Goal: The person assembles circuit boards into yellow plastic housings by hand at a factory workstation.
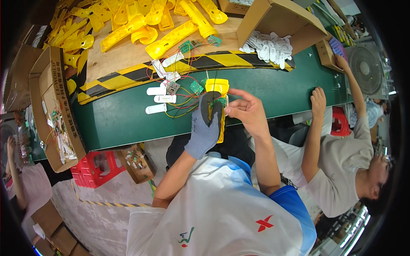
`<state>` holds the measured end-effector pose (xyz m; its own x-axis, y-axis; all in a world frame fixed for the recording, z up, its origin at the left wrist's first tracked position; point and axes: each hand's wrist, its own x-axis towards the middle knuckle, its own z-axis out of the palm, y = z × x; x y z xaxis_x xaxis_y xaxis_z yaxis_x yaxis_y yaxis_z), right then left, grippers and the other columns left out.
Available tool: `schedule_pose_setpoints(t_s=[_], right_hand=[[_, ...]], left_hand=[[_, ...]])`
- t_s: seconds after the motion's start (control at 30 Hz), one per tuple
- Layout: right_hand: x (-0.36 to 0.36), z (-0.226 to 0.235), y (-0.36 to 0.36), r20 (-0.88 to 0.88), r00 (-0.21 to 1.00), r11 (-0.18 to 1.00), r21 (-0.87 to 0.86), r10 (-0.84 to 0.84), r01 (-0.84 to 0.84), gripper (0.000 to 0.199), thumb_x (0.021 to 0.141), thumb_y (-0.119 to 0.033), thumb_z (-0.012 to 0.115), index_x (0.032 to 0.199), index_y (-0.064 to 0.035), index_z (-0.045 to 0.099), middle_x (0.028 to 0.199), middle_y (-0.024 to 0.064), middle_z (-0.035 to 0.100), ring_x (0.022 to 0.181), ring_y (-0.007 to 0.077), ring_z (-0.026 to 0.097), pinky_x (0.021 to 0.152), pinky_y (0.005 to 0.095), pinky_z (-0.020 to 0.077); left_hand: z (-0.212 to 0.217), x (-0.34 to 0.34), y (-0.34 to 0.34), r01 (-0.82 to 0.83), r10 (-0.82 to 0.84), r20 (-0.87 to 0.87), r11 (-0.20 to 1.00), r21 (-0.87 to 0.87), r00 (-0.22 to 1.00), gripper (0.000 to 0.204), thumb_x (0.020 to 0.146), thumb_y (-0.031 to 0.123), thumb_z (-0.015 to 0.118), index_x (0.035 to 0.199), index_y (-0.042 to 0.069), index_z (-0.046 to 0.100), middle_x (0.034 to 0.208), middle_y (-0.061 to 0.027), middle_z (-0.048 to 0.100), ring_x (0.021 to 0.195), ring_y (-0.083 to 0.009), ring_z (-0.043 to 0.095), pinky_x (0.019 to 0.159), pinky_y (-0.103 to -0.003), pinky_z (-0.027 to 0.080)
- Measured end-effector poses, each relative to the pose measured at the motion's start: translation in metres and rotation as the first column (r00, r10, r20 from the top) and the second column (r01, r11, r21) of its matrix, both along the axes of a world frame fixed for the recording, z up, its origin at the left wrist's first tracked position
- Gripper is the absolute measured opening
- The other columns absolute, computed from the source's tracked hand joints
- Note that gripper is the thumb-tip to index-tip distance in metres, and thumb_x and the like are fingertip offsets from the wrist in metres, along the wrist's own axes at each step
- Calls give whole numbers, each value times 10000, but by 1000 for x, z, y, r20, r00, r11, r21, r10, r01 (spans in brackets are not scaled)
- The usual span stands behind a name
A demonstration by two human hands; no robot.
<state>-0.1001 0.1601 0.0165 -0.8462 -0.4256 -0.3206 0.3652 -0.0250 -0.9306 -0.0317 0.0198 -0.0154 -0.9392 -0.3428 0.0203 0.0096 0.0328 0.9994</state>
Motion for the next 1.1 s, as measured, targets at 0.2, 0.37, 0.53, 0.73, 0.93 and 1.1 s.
schedule_pose_setpoints(t_s=[0.2,0.37,0.53,0.73,0.93,1.1], right_hand=[[4,-8,-2,-32,999,1000,-11,-14,14,359,832,-1,733,1162,31,596,887,93,706,770,109,668,693,222,539],[-1,-8,1,-8,1000,1000,-4,9,-9,382,834,-11,738,1182,26,586,870,88,705,760,105,667,683,226,541],[-1,-5,2,-18,1000,999,51,16,-15,370,831,-17,744,1168,20,595,852,79,704,749,98,664,672,223,539],[3,-10,-1,-74,997,1000,16,-18,20,360,821,26,736,1153,24,598,906,87,702,803,107,670,725,228,545],[10,-21,-2,-166,984,993,-106,-67,50,385,792,93,725,1150,47,592,999,121,691,903,147,677,835,262,552],[7,-23,0,-163,985,984,-176,-63,34,402,790,109,714,1170,51,596,1031,139,690,922,164,681,856,280,555]], left_hand=[[2,-1,-2,-9,9,-17,1000,1,1000,304,895,78,550,1191,15,527,943,-180,624,791,-318,638,706,-400,498],[9,-4,-5,29,-29,-8,999,-25,1000,302,890,79,553,1185,20,525,980,-205,626,876,-377,628,749,-422,492],[7,-5,-6,41,-42,-30,998,-41,999,311,888,79,555,1192,27,521,1022,-212,626,929,-402,622,769,-430,492],[5,-3,-5,65,-66,-36,997,-34,997,320,894,86,555,1207,27,515,1017,-214,634,932,-413,623,777,-439,496],[2,1,-2,35,-34,7,996,-87,999,336,915,121,558,1234,27,511,1016,-223,643,923,-405,633,775,-438,503],[7,-4,-4,50,-62,-61,981,-187,996,311,942,141,539,1224,13,515,1035,-230,639,945,-407,629,793,-438,499]])
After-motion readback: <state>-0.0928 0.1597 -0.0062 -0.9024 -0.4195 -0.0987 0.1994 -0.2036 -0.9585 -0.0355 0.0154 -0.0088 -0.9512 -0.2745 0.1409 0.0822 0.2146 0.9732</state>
